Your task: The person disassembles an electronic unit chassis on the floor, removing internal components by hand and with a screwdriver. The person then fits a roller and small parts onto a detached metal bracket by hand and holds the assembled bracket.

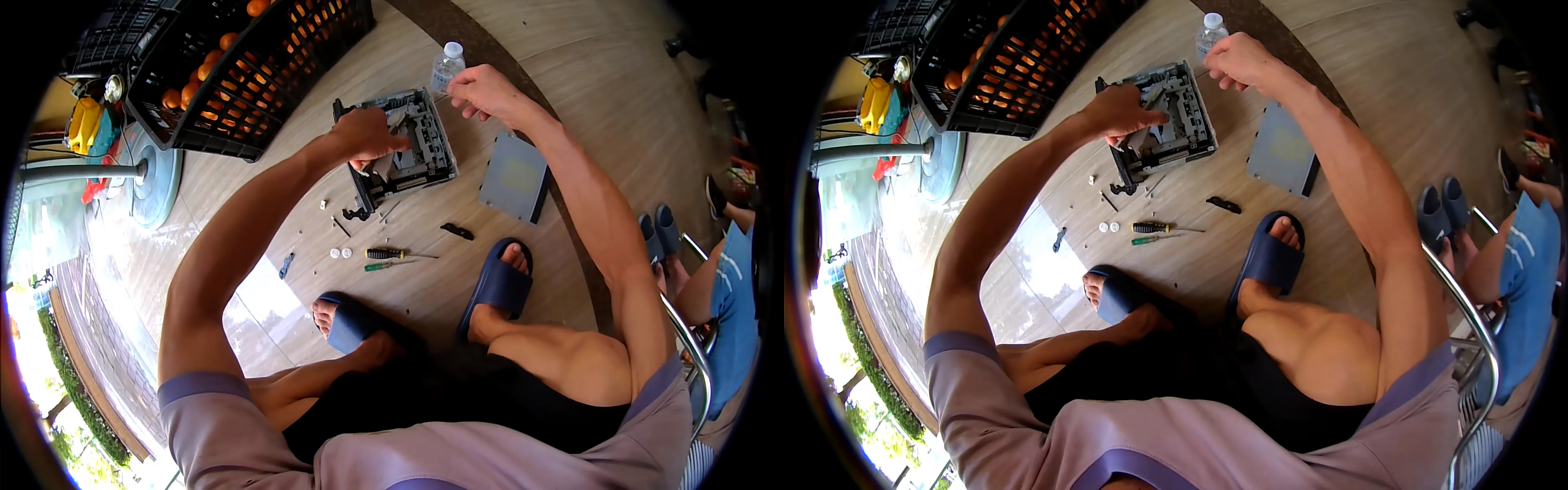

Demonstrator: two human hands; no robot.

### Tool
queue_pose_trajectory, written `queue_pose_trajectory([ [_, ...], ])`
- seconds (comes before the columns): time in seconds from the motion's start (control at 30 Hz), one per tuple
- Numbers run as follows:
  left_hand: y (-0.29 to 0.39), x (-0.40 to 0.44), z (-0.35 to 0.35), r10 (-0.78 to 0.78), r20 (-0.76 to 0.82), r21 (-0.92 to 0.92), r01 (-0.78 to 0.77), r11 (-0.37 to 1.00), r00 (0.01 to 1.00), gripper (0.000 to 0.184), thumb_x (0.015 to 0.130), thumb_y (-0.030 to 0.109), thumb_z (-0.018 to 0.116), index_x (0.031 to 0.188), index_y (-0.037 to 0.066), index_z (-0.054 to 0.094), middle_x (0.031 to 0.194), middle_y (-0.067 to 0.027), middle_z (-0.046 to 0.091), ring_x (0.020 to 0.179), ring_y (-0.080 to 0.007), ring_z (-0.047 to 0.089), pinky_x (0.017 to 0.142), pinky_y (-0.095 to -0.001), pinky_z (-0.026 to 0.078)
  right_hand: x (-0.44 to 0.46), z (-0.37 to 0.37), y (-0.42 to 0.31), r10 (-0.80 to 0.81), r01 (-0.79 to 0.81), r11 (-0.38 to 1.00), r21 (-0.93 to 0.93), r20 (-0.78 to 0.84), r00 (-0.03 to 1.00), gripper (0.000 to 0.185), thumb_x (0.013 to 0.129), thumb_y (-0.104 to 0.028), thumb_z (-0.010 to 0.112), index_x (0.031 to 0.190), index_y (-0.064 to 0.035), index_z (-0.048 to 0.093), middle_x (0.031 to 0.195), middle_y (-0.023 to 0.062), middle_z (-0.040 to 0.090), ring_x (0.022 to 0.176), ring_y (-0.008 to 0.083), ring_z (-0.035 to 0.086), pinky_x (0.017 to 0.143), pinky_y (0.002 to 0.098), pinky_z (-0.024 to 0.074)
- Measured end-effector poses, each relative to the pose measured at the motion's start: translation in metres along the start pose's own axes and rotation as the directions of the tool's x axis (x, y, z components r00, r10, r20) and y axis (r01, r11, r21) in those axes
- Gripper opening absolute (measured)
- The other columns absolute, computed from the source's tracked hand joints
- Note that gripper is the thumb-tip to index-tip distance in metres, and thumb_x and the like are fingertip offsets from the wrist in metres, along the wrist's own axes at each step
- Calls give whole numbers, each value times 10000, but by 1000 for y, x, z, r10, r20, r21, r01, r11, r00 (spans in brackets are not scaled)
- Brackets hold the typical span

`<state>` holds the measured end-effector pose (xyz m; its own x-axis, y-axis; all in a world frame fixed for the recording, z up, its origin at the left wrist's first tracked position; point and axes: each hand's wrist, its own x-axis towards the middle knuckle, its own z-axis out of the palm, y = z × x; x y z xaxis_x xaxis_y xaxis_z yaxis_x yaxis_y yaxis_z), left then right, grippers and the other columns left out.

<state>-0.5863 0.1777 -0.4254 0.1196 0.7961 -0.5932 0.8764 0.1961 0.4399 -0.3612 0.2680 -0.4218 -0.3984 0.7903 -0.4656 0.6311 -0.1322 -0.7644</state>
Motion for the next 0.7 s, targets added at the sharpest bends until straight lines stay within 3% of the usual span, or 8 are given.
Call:
queue_pose_trajectory([
  [0.13,4,1,8,-41,78,-23,42,999,996,540,828,466,695,785,-72,692,621,-121,675,495,-227,682,489,-321,587,-1,-4,7,-13,13,1000,26,1,1000,283,938,-238,603,1112,-22,660,915,71,670,665,124,609,506,262,442],
  [0.2,6,2,10,-55,87,-140,67,988,995,554,845,444,708,808,-107,664,621,-147,662,483,-229,668,452,-331,584,1,-2,10,-8,8,1000,23,12,1000,277,933,-231,600,1102,-21,662,915,72,671,666,126,612,504,262,444],
  [0.5,1,11,23,-96,-23,-255,87,963,995,536,860,412,718,755,-108,645,694,-157,684,574,-227,704,507,-322,599,0,1,7,-12,12,1000,2,2,1000,274,920,-211,581,1089,-8,655,912,72,665,670,133,618,504,264,450],
  [0.6,-7,19,25,-93,11,-337,91,937,996,511,881,383,706,799,-118,649,702,-164,685,594,-228,711,524,-319,605,3,2,9,-12,12,1000,23,-17,1000,242,901,-190,602,1027,-1,686,909,84,687,685,159,654,508,287,486],
  [0.7,-11,19,20,-23,20,-217,27,976,1000,459,917,389,643,775,-47,671,670,-121,708,583,-207,721,558,-299,586,2,2,7,-11,12,1000,26,-18,1000,235,907,-184,597,1035,-6,683,906,83,684,682,156,649,505,288,480],
])
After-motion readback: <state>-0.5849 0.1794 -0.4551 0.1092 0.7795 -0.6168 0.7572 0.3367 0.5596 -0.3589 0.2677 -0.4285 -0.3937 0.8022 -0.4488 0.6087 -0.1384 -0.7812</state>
